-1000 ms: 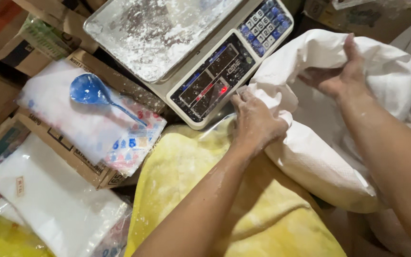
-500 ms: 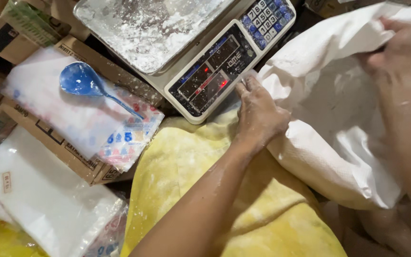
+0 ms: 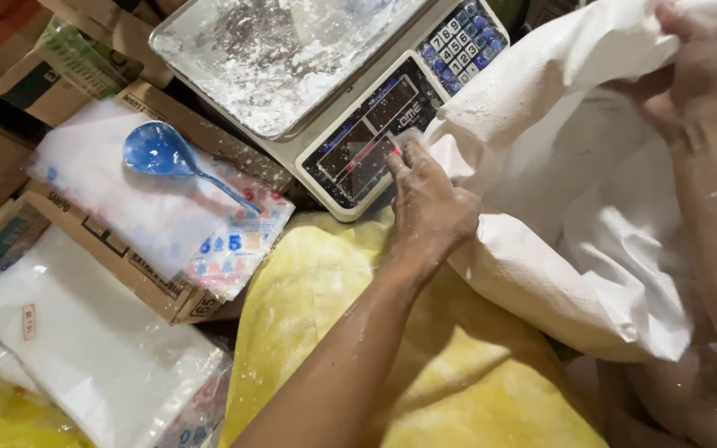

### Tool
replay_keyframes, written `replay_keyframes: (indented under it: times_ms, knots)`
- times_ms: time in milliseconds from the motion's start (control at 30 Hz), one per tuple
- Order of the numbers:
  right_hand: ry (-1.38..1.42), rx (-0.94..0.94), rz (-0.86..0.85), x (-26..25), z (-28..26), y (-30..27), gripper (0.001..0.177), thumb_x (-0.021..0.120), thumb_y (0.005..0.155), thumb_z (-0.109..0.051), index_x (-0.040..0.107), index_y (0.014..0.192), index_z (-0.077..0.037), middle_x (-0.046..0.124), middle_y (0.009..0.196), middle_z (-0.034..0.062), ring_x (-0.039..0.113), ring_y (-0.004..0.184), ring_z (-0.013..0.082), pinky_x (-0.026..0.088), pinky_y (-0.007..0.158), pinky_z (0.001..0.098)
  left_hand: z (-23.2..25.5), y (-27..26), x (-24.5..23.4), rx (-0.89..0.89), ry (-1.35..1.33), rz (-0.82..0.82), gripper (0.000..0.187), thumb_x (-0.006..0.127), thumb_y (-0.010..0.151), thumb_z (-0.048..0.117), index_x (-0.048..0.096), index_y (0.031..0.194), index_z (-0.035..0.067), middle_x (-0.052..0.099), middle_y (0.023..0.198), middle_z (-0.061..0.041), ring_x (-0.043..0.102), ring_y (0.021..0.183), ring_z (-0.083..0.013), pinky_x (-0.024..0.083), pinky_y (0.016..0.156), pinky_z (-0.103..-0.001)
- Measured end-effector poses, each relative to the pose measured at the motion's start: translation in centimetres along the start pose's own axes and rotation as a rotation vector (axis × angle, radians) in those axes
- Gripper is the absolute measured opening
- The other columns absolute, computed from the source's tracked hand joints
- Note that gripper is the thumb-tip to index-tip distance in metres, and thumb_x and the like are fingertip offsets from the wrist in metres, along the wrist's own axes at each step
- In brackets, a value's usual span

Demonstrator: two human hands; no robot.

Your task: The person scoops white powder from a large sack into small plastic bags using a blue scoop, places each bag on a digital scale to measure the weight, and ties the bags after reaching the target weight. The process is repeated multiple times in a cluttered storage area.

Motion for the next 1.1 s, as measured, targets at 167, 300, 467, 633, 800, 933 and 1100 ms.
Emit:
replay_keyframes:
  times_ms: [167,300,467,633,800,933,1100]
  knots:
    - [-0.178,0.218,0.227,0.4,1.9,-2.8,0.065,0.047,0.098,-0.060,0.049,0.145,-0.016,0.060,0.144,0.0087,0.056,0.135,0.0350,0.041,0.111,0.0626,0.2,0.8,0.6,0.079,0.048,0.039,0.096,0.062,0.075,0.005,0.010,0.152,-0.017,0.017,0.152,-0.049,0.025,0.146,-0.0569,0.030,0.119,-0.047]
    - [-0.710,0.451,0.167,0.5,2.5,-7.6,0.084,0.026,0.105,-0.071,0.064,0.142,-0.007,0.058,0.150,0.0104,0.039,0.147,0.0317,0.019,0.119,0.0632,-0.1,0.1,0.5,0.005,0.002,0.012,0.096,0.065,0.075,0.009,0.012,0.152,-0.015,0.016,0.152,-0.048,0.038,0.139,-0.0557,0.034,0.118,-0.046]
    - [-1.118,0.805,-0.242,1.1,7.3,-12.5,0.053,0.069,0.091,-0.027,0.059,0.142,-0.018,0.061,0.147,0.0127,0.046,0.141,0.0337,0.033,0.120,0.0516,0.6,-0.5,0.5,-0.039,-0.006,-0.041,0.097,0.065,0.075,0.010,0.011,0.152,-0.015,0.021,0.150,-0.047,0.050,0.130,-0.0542,0.040,0.114,-0.045]
    - [-1.281,0.933,-0.532,0.3,12.1,-14.5,0.061,0.077,0.086,-0.016,0.055,0.143,-0.020,0.061,0.147,0.0138,0.049,0.137,0.0354,0.041,0.118,0.0478,0.4,-0.5,0.7,-0.047,-0.026,-0.032,0.090,0.062,0.076,0.009,0.016,0.150,-0.016,0.027,0.149,-0.046,0.051,0.129,-0.0544,0.041,0.113,-0.046]
    - [-1.430,0.866,-0.566,-0.5,12.5,-12.7,0.063,0.076,0.087,-0.017,0.052,0.144,-0.020,0.057,0.148,0.0138,0.047,0.138,0.0356,0.042,0.117,0.0480,-0.5,-0.3,2.1,-0.022,-0.024,-0.016,0.095,0.066,0.076,0.010,0.012,0.150,-0.017,0.016,0.150,-0.051,0.042,0.136,-0.0551,0.037,0.116,-0.044]
    - [-1.561,0.747,-0.602,1.8,12.1,-10.0,0.064,0.076,0.087,-0.019,0.051,0.145,-0.021,0.055,0.149,0.0138,0.045,0.139,0.0358,0.042,0.117,0.0482,0.2,-0.1,2.2,0.088,0.056,0.023,0.100,0.069,0.075,0.010,0.009,0.148,-0.023,0.021,0.148,-0.049,0.024,0.147,-0.0577,0.031,0.117,-0.047]
    - [-1.620,0.689,-0.778,6.7,15.4,-10.5,0.065,0.075,0.087,-0.020,0.049,0.146,-0.022,0.051,0.151,0.0139,0.043,0.140,0.0360,0.042,0.116,0.0484,-0.8,-0.3,2.2,-0.023,-0.033,-0.018,0.094,0.063,0.076,0.013,0.013,0.151,-0.016,0.024,0.149,-0.047,0.045,0.134,-0.0553,0.036,0.116,-0.047]
Point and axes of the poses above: each hand's wrist, its own y-axis towards the middle knuckle, its own x-axis out of the palm, z = x × y, the point moved 10 cm from there along y, towards the middle knuckle
